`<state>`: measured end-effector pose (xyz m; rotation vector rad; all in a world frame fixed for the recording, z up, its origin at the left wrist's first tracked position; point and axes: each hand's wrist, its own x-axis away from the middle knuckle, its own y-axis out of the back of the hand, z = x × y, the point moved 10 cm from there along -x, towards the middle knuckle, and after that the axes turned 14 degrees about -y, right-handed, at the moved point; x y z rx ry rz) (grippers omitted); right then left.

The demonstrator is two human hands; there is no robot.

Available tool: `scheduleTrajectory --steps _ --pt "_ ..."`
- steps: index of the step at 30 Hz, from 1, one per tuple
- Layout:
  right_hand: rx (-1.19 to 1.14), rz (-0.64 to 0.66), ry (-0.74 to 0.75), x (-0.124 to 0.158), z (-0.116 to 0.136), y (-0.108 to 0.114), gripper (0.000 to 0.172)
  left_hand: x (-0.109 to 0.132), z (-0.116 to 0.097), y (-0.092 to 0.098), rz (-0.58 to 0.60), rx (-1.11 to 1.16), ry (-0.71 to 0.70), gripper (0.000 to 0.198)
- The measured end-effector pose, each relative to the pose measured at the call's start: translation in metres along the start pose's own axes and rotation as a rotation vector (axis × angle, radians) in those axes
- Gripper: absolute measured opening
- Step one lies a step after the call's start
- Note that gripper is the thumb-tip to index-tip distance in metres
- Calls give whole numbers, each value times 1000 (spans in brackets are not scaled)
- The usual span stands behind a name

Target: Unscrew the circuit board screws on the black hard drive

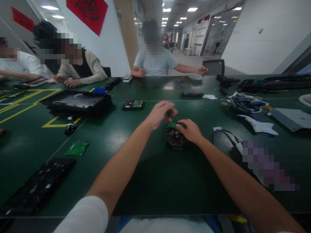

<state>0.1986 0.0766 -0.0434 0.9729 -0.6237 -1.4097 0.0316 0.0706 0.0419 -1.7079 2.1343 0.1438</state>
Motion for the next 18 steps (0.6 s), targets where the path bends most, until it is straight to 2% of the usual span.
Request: scheduleTrajectory --steps 2,5,9,13,15,18 --pt "-2 -1 -4 0 -1 0 31 0 2 3 -55 41 12 23" --pt "-9 -3 -7 0 -1 0 32 -2 -3 10 -99 -65 -48 21" --pt "-8 -2 -15 -2 -3 -2 32 -3 -10 10 -62 -201 -100 24" --pt "-9 -2 -7 -3 -4 -3 33 1 -3 -5 3 -55 -13 23" --pt "-8 -1 1 -2 -3 -3 32 2 -1 -5 -38 11 7 23" --pt "-16 -2 2 -1 -2 -2 33 1 0 6 -136 26 -22 23"
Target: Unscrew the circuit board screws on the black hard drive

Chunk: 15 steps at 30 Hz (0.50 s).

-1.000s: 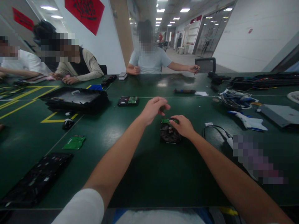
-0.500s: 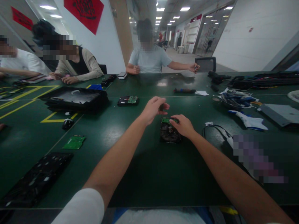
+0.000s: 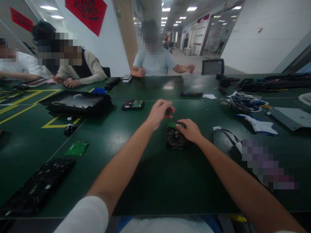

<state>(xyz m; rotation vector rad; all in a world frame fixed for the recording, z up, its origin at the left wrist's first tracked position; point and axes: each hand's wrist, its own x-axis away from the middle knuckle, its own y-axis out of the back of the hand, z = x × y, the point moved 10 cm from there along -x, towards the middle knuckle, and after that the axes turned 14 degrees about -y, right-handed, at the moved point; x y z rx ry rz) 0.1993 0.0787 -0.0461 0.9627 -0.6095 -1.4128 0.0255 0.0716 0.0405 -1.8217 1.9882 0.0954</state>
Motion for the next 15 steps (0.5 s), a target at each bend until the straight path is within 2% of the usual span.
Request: scheduleTrajectory --steps 3,7,12,15 --pt "-4 1 -16 1 -1 1 34 -6 -1 10 -15 -86 -59 18" --pt "-1 9 -25 0 -2 1 34 -9 -7 30 -124 -251 -126 19" --pt "-3 21 -28 1 -1 1 32 -6 -3 20 -71 -112 -60 23" --pt "0 18 -38 2 0 3 32 -4 2 17 -81 -16 -6 29"
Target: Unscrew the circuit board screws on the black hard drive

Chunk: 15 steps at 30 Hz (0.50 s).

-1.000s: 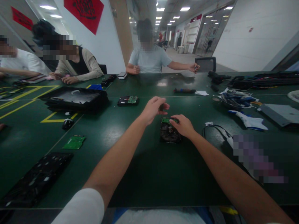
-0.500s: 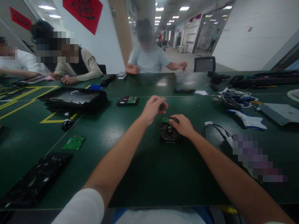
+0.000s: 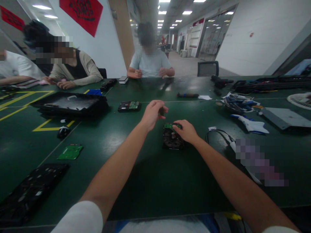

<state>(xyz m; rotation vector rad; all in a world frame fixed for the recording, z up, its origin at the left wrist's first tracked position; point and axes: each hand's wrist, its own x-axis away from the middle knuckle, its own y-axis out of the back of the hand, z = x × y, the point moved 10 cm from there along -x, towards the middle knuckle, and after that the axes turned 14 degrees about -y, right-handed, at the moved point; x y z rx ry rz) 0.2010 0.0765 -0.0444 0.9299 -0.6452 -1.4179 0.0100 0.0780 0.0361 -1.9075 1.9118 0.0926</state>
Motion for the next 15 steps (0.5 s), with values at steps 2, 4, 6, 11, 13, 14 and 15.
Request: scheduleTrajectory --steps 2,4,6,11,13,14,15 --pt "-2 -1 1 1 1 1 31 0 2 0 -5 25 11 28" --pt "-6 -3 6 1 1 1 32 -2 1 0 9 20 -1 25" --pt "-11 -3 8 0 1 1 32 -3 -1 0 35 -22 -31 21" --pt "-13 -3 17 0 2 0 32 -3 2 -5 105 -94 -14 26" --pt "-13 -6 24 1 2 0 31 -1 6 -8 119 -44 19 27" --pt "-13 -7 23 1 2 0 31 0 7 -9 120 -22 30 28" --pt "-11 -7 20 0 2 0 31 0 7 -9 119 -17 36 29"
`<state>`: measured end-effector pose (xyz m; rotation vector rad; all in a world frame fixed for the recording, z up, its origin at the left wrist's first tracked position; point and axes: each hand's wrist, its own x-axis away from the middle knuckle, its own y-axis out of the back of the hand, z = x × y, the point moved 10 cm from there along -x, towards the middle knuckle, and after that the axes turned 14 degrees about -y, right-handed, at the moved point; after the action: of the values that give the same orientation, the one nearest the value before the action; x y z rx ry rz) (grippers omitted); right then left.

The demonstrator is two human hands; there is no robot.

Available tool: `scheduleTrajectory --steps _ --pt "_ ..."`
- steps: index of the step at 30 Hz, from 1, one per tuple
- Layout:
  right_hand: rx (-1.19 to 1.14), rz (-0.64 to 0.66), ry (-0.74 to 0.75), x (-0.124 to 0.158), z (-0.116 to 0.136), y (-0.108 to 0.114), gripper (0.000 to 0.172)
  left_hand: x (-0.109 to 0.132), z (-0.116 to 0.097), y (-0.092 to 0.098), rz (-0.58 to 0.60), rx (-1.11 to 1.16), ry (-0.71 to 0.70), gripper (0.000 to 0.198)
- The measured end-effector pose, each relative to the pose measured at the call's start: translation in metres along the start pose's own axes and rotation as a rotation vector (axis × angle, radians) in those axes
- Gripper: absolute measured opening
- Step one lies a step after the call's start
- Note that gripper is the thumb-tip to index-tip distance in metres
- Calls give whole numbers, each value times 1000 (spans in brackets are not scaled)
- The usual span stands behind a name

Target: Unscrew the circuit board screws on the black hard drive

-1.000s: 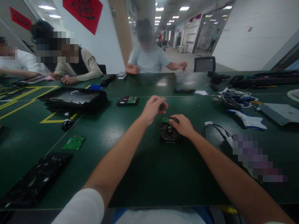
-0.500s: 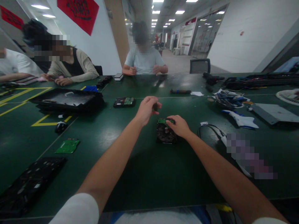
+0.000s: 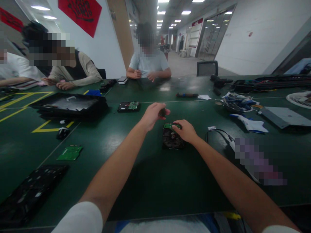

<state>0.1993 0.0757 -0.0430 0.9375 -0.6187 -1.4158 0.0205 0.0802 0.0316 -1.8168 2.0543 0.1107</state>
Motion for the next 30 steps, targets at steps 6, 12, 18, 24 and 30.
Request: scheduleTrajectory --steps 6,12,18,24,30 --pt "18 12 -18 0 -2 0 33 -4 -16 11 -15 -255 -91 28" --pt "6 11 -12 -1 -2 -1 32 -1 -19 9 23 -335 -54 34" --pt "30 8 0 -1 -2 -2 32 12 -2 -12 65 -33 150 29" --pt "32 8 3 0 1 -1 30 15 8 -10 28 104 252 23" --pt "24 5 -17 0 -1 0 31 8 -3 3 13 -109 154 29"
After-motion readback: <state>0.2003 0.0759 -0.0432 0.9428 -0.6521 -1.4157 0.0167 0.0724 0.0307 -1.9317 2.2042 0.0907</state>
